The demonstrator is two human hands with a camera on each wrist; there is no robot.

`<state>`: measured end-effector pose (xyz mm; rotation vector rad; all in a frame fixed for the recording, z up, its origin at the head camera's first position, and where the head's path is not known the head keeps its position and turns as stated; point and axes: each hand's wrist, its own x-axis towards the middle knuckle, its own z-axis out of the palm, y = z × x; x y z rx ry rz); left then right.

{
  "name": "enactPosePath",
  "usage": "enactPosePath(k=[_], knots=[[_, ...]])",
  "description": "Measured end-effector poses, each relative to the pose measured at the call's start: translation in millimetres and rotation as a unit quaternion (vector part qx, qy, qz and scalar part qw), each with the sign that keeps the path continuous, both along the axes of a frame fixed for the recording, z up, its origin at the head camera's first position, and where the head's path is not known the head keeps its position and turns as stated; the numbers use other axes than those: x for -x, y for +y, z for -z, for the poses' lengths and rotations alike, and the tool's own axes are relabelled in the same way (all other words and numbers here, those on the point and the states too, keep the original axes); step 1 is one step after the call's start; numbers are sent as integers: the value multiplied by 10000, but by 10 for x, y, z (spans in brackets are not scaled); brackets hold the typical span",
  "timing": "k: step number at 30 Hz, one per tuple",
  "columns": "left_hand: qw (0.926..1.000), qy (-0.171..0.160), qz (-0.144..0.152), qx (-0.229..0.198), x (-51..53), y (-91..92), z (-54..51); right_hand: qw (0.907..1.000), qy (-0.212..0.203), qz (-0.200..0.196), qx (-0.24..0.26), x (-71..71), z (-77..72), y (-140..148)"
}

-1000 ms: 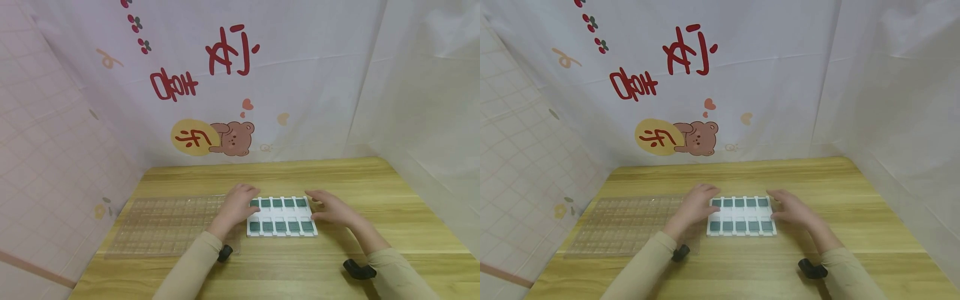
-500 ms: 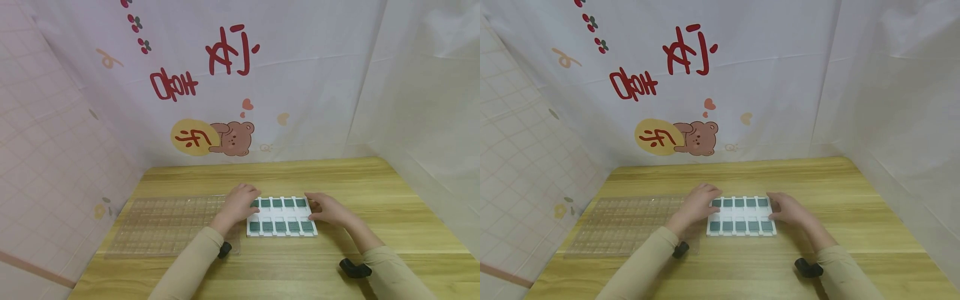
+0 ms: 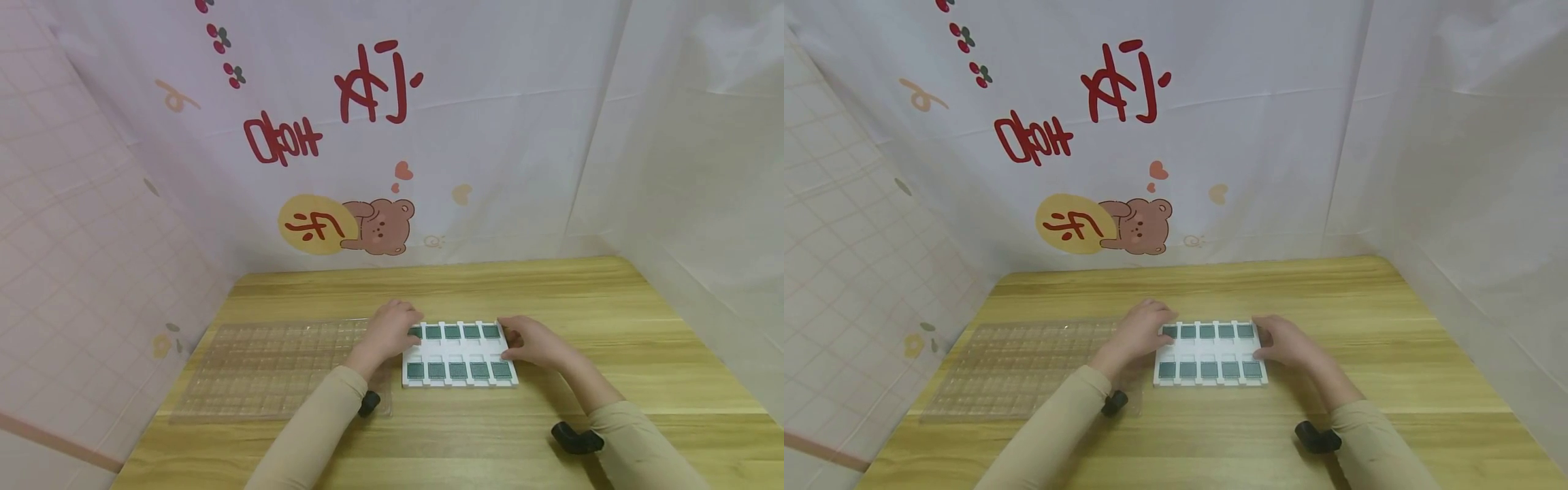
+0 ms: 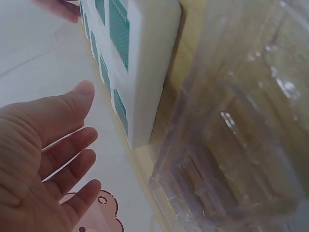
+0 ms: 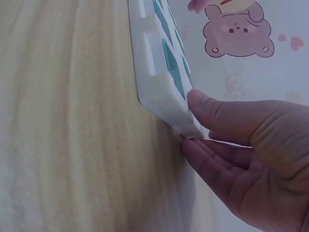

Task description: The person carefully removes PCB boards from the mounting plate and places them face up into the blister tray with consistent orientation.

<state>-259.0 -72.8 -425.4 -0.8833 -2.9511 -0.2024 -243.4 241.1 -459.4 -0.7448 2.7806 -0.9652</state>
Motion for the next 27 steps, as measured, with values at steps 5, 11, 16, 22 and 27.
enactPosePath(k=[5, 11, 16, 22, 27], knots=[[9999, -139, -60, -15, 21, 8, 1, 10000, -43, 13, -13, 9, 6, -7], [9995, -274, -117, -61, 40, 20, -6, 9999, -118, -22, 74, 34, 20, 4], [9993, -337, -126, -111, 41, 24, -11, 9999, -124, 10, -63, 51, 26, 0], [9990, -393, -192, -133, 64, 19, 16, 9996, -95, 94, -247, 50, 10, -39], [9985, -432, -280, -203, 71, 13, 20, 9991, -84, 239, -327, 45, 7, -66]])
